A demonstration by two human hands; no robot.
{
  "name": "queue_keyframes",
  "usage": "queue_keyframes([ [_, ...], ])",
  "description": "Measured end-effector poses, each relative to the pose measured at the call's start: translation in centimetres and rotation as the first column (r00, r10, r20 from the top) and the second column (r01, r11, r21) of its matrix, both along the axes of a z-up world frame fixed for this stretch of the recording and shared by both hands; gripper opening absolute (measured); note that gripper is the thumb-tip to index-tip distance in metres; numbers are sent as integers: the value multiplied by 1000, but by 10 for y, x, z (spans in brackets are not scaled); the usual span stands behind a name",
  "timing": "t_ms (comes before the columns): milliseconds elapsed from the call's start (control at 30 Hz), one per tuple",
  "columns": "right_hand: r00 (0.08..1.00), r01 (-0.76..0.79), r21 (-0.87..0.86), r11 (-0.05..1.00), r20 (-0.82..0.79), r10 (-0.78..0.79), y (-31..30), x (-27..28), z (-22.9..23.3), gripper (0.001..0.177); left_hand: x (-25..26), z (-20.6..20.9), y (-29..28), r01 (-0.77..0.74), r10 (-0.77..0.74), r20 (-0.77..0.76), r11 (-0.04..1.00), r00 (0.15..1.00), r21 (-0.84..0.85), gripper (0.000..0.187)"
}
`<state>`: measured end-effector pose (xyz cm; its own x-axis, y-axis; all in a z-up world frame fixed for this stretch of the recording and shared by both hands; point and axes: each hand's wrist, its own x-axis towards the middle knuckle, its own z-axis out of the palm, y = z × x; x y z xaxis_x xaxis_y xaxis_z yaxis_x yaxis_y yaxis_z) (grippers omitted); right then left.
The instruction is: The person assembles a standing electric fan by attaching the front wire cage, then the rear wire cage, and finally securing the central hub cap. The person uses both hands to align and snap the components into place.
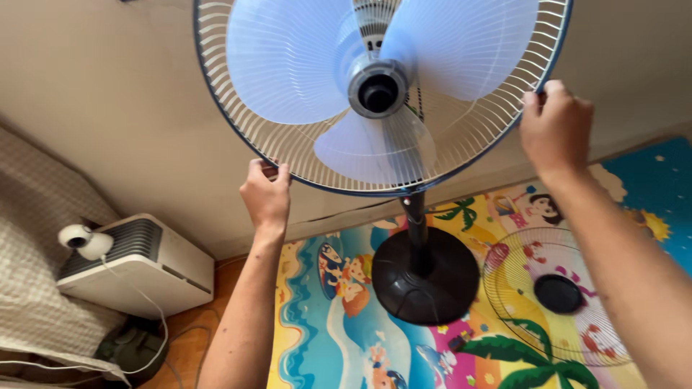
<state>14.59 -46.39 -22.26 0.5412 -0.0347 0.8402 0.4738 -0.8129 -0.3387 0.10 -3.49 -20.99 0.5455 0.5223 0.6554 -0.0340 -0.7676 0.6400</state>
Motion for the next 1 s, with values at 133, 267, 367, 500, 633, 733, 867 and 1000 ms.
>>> queue_keyframes([
  [133, 995, -99, 169, 981, 11, 99, 14, -14, -12, 21, 0, -17, -11, 24, -18, 70, 996, 997, -87, 24],
  [267, 990, -103, 347, 932, -57, 131, 37, -32, -22, 18, 4, -41, -26, 35, -22, 77, 984, 997, -173, 26],
  [367, 967, -111, 498, 860, -145, 208, 53, -45, -32, 20, 9, -57, -39, 82, -51, 117, 959, 992, -270, 27],
  [500, 918, -113, 681, 724, -207, 338, 72, -52, -45, 21, 13, -78, -60, 247, -198, 150, 827, 969, -505, 29],
  [633, 854, -221, 787, 575, -128, 504, 87, -54, -65, 21, 18, -95, -76, 342, -272, 209, 721, 940, -602, 31],
  [733, 835, -233, 865, 444, -56, 547, 96, -52, -81, 25, 23, -100, -81, 361, -291, 217, 685, 932, -632, 32],
  [867, 776, -231, 933, 278, 4, 631, 103, -48, -96, 27, 24, -103, -78, 404, -297, 273, 650, 915, -644, 32],
  [1000, 757, -263, 939, 222, 58, 650, 105, -49, -103, 30, 24, -103, -74, 413, -305, 279, 648, 911, -640, 32],
])
